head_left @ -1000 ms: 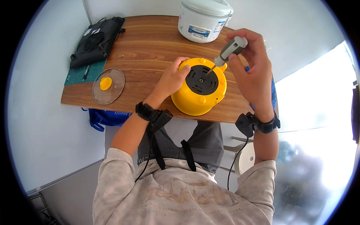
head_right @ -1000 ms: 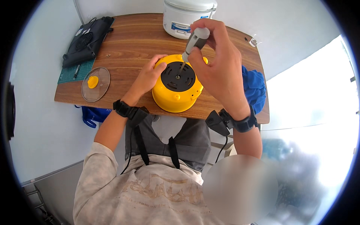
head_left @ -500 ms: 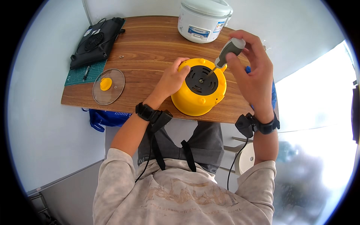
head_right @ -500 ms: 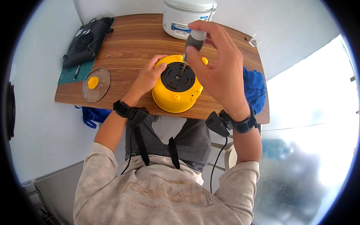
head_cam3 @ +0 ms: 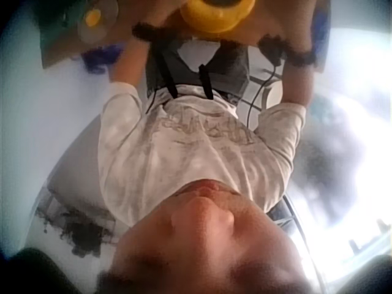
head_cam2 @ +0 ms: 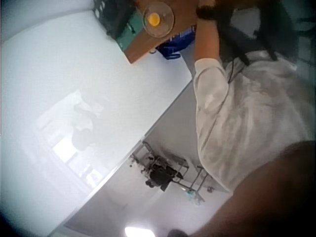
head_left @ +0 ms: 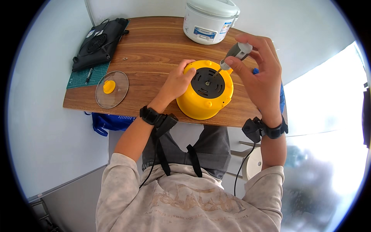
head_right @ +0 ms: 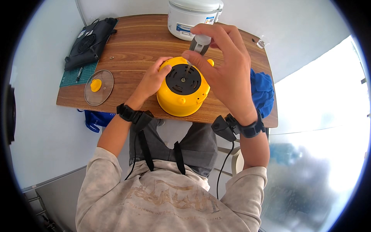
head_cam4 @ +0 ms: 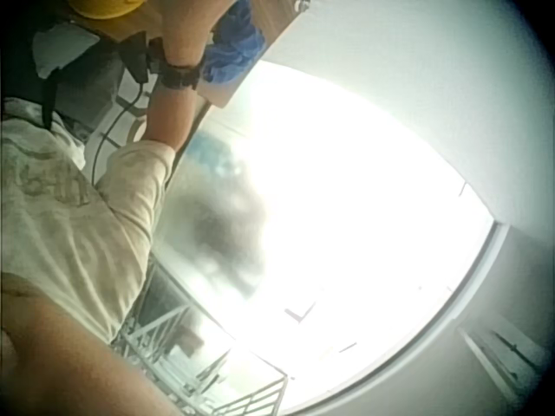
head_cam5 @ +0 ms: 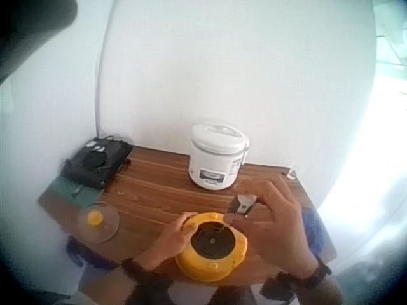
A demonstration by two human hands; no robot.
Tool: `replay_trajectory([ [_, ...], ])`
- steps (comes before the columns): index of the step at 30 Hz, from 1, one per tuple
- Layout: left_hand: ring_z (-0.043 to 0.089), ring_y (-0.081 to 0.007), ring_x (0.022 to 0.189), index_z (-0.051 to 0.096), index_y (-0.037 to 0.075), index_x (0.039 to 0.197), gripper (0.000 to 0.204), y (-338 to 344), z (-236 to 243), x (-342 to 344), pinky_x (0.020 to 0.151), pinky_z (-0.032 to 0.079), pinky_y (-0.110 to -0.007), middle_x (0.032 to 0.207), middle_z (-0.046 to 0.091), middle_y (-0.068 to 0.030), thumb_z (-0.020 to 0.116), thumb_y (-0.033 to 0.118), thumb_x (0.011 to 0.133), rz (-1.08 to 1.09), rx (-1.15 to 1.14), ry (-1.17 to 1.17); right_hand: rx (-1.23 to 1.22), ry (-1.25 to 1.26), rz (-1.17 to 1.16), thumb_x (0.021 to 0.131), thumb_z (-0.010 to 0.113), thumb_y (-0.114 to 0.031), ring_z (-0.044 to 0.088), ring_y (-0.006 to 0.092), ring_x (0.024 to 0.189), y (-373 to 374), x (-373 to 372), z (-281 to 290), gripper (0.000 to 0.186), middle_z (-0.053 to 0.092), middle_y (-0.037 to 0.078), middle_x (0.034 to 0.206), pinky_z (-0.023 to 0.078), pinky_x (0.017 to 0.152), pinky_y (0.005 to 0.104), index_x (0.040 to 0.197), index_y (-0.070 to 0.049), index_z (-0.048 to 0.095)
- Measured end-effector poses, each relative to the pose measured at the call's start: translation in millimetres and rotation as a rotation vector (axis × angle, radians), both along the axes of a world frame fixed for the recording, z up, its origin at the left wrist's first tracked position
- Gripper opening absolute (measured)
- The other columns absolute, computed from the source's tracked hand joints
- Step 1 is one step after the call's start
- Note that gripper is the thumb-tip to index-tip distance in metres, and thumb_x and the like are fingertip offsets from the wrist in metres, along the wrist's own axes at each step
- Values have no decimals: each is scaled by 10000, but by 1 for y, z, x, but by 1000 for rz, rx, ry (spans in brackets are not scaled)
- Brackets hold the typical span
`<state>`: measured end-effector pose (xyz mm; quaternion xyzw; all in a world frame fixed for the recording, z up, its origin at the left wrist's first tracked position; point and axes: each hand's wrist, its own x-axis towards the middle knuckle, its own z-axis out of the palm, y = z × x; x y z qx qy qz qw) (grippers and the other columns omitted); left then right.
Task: The person disassembles a white rice cooker by removing the lid and detaching a side latch. Then the person flips a yellow pot upside down and uses a screwdriver to remove screws from the base, exposing the internal wiring before placing the base cover back on.
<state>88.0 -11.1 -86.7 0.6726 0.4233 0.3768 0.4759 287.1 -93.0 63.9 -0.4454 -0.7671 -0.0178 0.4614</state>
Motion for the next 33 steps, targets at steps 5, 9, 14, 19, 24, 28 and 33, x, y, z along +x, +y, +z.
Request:
replay_trajectory([
  [5,647,-238,1120,545,30,1353,427,-2,3,1,956,512,-308,1251,647,-176,486,322,1047,4,6,10,-105,293,127,847,668,43,698,198,998,0,-3,-3,396,687,104,1125,554,978,328,1229,-56,634],
  [9,649,-236,1116,543,33,1360,428,-1,3,0,951,513,-306,1252,647,-175,485,321,1049,7,1,23,-189,315,149,853,685,33,706,204,997,0,1,-4,423,694,109,1125,557,986,342,1260,-61,619],
  [14,652,-227,1095,541,37,1362,417,-3,3,0,948,510,-301,1237,650,-168,487,307,1049,11,-42,13,-153,156,78,858,701,31,712,206,1008,-2,-2,-1,421,699,113,1147,565,982,374,1259,-64,615],
  [19,651,-227,1095,542,36,1359,414,-1,0,0,951,507,-302,1233,651,-166,499,300,1044,10,-1,12,-191,246,112,871,703,45,718,208,1019,-6,-5,-1,416,699,119,1153,584,950,347,1261,-72,611],
  [24,641,-255,1142,540,41,1375,433,-2,4,-1,982,496,-328,1283,639,-181,506,309,1038,22,53,60,-170,274,113,872,699,54,713,185,1029,-10,-1,-4,425,697,103,1153,585,949,335,1266,-72,601],
  [28,629,-296,1185,535,49,1383,439,-6,10,-1,1020,483,-363,1340,621,-185,508,316,1036,52,104,139,-146,318,117,873,705,44,710,171,1027,-10,3,-3,430,691,93,1163,582,954,330,1272,-70,593],
  [33,620,-314,1207,537,54,1371,426,-7,13,-2,1044,474,-381,1358,616,-176,531,308,1029,71,128,182,-113,331,135,875,710,32,711,167,1020,-9,6,-4,427,691,95,1168,583,952,328,1274,-63,588],
])
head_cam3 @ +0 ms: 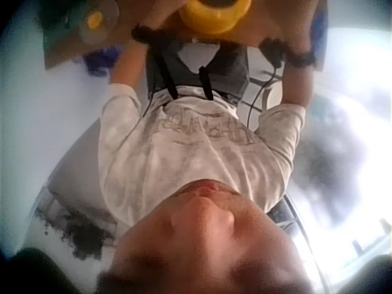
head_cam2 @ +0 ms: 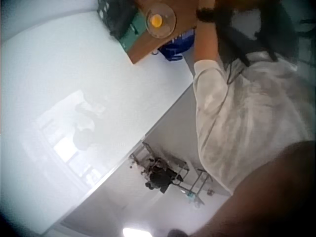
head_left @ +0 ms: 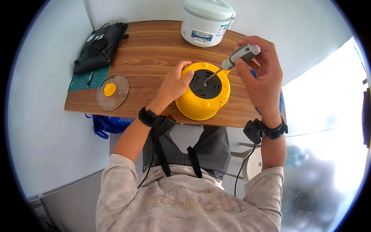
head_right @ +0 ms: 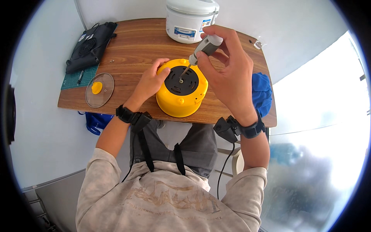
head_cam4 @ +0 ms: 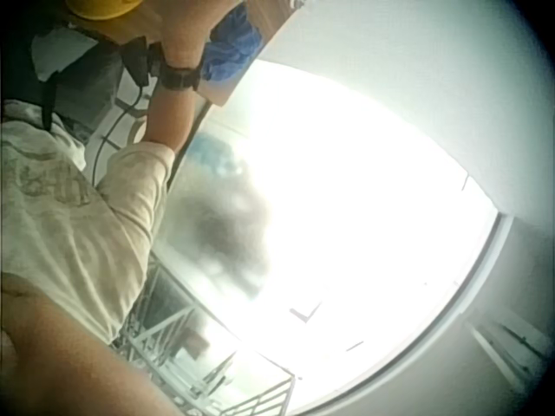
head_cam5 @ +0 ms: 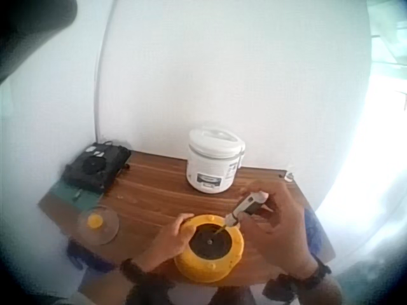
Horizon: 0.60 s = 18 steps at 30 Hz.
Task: The person disassembles a white rice cooker by removing the lid and detaching a side latch. Then the person flips a yellow pot upside down and uses a screwdriver to remove screws from the base, exposing the internal wiring before placing the base cover back on.
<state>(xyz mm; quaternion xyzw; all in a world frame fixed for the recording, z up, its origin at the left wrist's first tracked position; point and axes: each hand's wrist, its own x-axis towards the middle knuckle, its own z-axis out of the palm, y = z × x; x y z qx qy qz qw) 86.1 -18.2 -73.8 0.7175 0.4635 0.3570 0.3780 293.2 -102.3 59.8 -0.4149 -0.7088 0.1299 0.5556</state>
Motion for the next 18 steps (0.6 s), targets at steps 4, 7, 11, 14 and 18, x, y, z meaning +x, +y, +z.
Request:
replay_trajectory([
  [4,593,-305,1244,551,69,1354,397,2,-6,0,1063,465,-396,1358,614,-159,560,285,1021,32,147,27,1,2,-20,877,713,17,711,168,1018,1,2,-1,425,691,97,1170,583,952,329,1275,-62,588],
  [7,557,-298,1278,578,80,1325,354,-2,4,0,1089,446,-410,1358,605,-139,581,256,1018,33,250,81,-1,4,-39,877,713,10,710,171,1023,1,3,-2,423,693,95,1170,583,953,334,1275,-66,589],
  [11,513,-292,1309,636,84,1247,270,-4,11,-2,1123,407,-411,1350,594,-117,602,219,1016,-24,378,203,-23,-6,-38,875,713,9,705,170,1033,2,4,-2,420,696,82,1168,584,952,340,1270,-71,592],
  [14,496,-292,1321,680,79,1174,220,-2,10,-2,1143,382,-406,1347,597,-113,617,208,1008,-63,389,186,-22,-1,-38,874,714,9,705,166,1034,3,6,-6,418,696,74,1164,585,948,338,1266,-73,595],
  [18,495,-306,1320,717,85,1143,202,-2,20,0,1149,375,-412,1346,599,-114,642,191,988,-152,408,221,-35,5,-33,875,715,8,703,163,1040,3,6,-7,419,694,76,1168,586,941,334,1268,-75,594],
])
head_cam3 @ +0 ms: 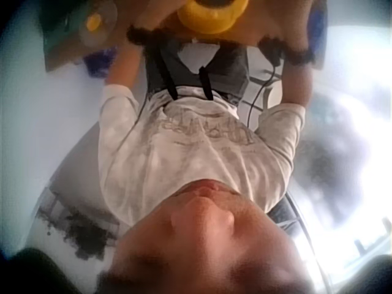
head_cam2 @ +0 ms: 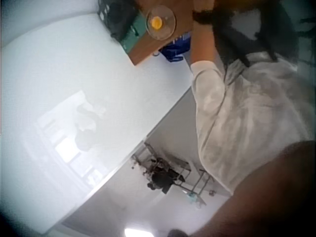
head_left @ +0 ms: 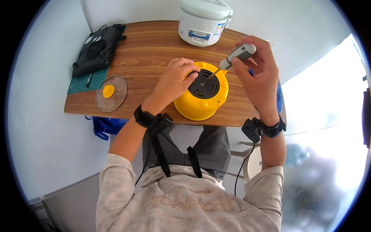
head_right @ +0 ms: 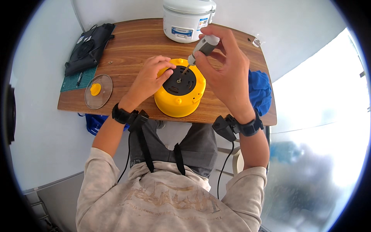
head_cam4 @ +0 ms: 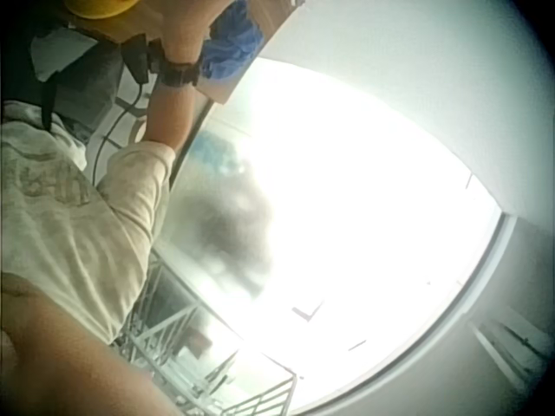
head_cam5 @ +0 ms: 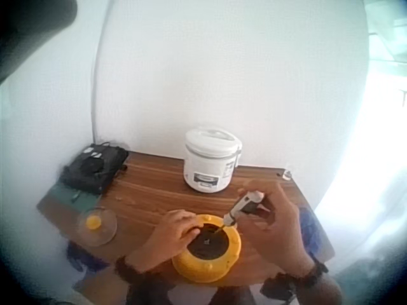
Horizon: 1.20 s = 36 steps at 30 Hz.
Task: The person disassembles a white rice cooker by removing the lid and detaching a side latch. Then the person flips a yellow pot upside down and uses a screwdriver to remove screws from the base, exposing the internal wiring before placing the base cover back on.
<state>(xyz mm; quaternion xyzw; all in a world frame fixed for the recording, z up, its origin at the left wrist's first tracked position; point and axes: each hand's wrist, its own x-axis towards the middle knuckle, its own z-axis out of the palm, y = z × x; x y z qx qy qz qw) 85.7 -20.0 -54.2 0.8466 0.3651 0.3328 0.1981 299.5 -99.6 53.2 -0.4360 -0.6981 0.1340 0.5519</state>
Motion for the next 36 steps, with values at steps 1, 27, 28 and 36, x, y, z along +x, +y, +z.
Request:
replay_trajectory([
  [1,491,-311,1326,727,88,1136,202,-2,3,0,1152,372,-415,1346,600,-114,653,193,980,-14,7,12,-7,3,0,875,716,8,703,164,1041,0,0,-1,420,694,76,1168,587,939,334,1268,-76,593],
  [27,518,-305,1307,742,50,1012,181,-2,16,10,1141,373,-424,1281,649,-103,697,206,931,-175,192,227,124,155,-40,876,706,63,685,154,1029,-16,14,7,421,672,105,1164,588,932,318,1254,-23,545],
  [28,523,-299,1298,733,51,1016,173,-2,16,10,1138,375,-420,1264,652,-101,687,198,938,-189,194,225,127,149,-51,877,704,64,687,157,1026,-17,17,7,424,672,111,1163,588,932,321,1258,-20,536],
  [36,585,-277,1194,694,38,998,127,-2,21,10,1059,457,-386,1203,665,-100,625,142,975,-228,176,237,126,159,-67,893,692,57,697,168,1016,-19,29,-4,420,670,126,1160,591,927,325,1266,-23,517],
])
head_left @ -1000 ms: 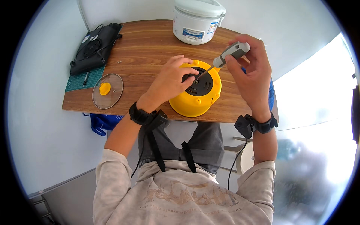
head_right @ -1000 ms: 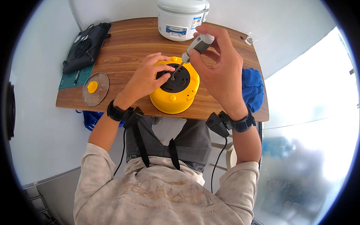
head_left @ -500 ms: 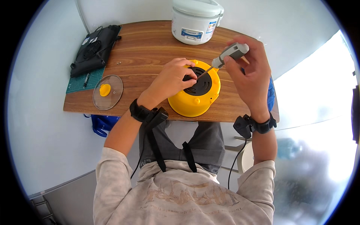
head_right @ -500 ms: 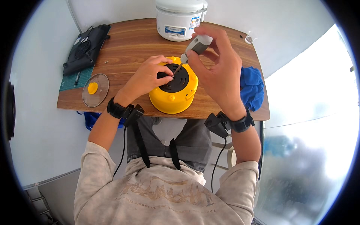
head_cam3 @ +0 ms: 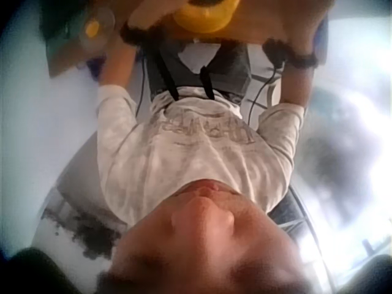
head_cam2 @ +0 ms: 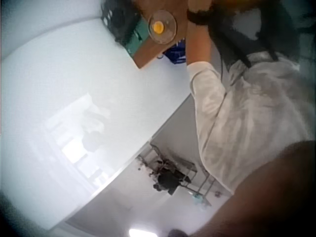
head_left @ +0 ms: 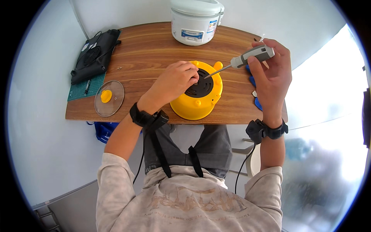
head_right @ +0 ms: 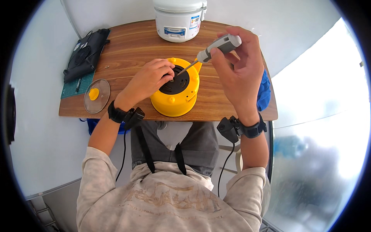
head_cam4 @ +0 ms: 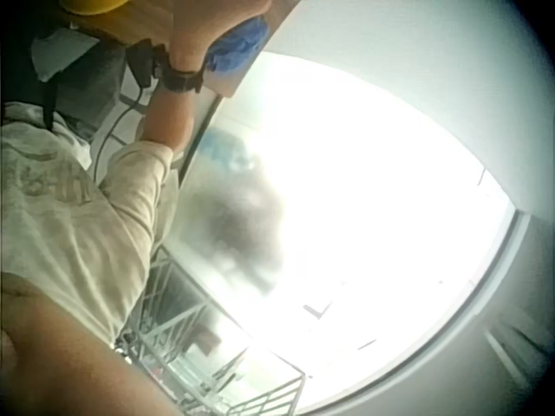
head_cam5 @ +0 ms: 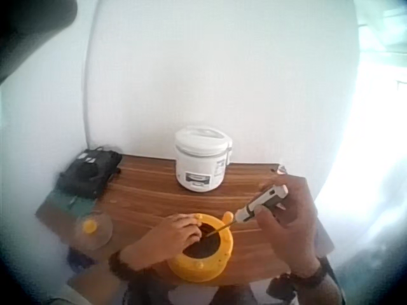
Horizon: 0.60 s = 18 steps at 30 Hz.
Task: The person disassembles a white rice cooker by removing the lid and detaching a side latch. Then the person flips a yellow pot upside down and uses a screwdriver to remove screws from the base, exposing the internal wiring before placing the base cover back on.
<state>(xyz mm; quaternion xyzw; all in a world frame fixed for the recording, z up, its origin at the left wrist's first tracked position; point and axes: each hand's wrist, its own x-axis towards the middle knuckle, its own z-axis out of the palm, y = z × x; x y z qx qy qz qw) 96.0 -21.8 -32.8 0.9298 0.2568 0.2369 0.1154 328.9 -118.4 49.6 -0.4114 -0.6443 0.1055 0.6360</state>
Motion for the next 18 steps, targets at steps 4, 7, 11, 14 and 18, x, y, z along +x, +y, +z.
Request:
replay_trajectory([
  [4,613,-292,1124,667,31,1008,115,1,-1,1,1008,492,-383,1141,678,-112,625,133,973,-5,24,-25,-18,5,-11,892,692,55,698,171,1019,0,2,-1,417,669,124,1155,590,933,325,1262,-26,518],
  [7,622,-295,1087,649,32,1026,114,0,-2,1,981,503,-384,1109,679,-116,626,130,972,-5,71,-40,-23,18,-2,893,691,54,698,172,1019,0,1,-1,417,668,123,1153,590,935,326,1263,-29,518],
  [11,627,-298,1055,633,31,1046,122,1,-3,1,950,513,-385,1089,676,-119,627,130,974,2,90,-62,-27,17,-3,896,687,49,696,172,1020,1,3,-4,418,666,120,1150,591,936,329,1269,-34,517],
  [14,628,-302,1051,630,28,1060,129,1,-3,0,935,520,-378,1089,674,-127,621,130,982,22,-20,-89,-36,12,-8,896,686,49,692,171,1025,2,3,-5,418,665,115,1144,592,938,333,1270,-36,519],
  [18,629,-306,1050,632,27,1062,129,0,-3,1,928,524,-374,1099,675,-133,613,133,991,60,-43,-97,-47,12,-14,893,687,50,688,170,1031,1,2,-5,418,663,109,1135,593,940,334,1268,-36,522],
])
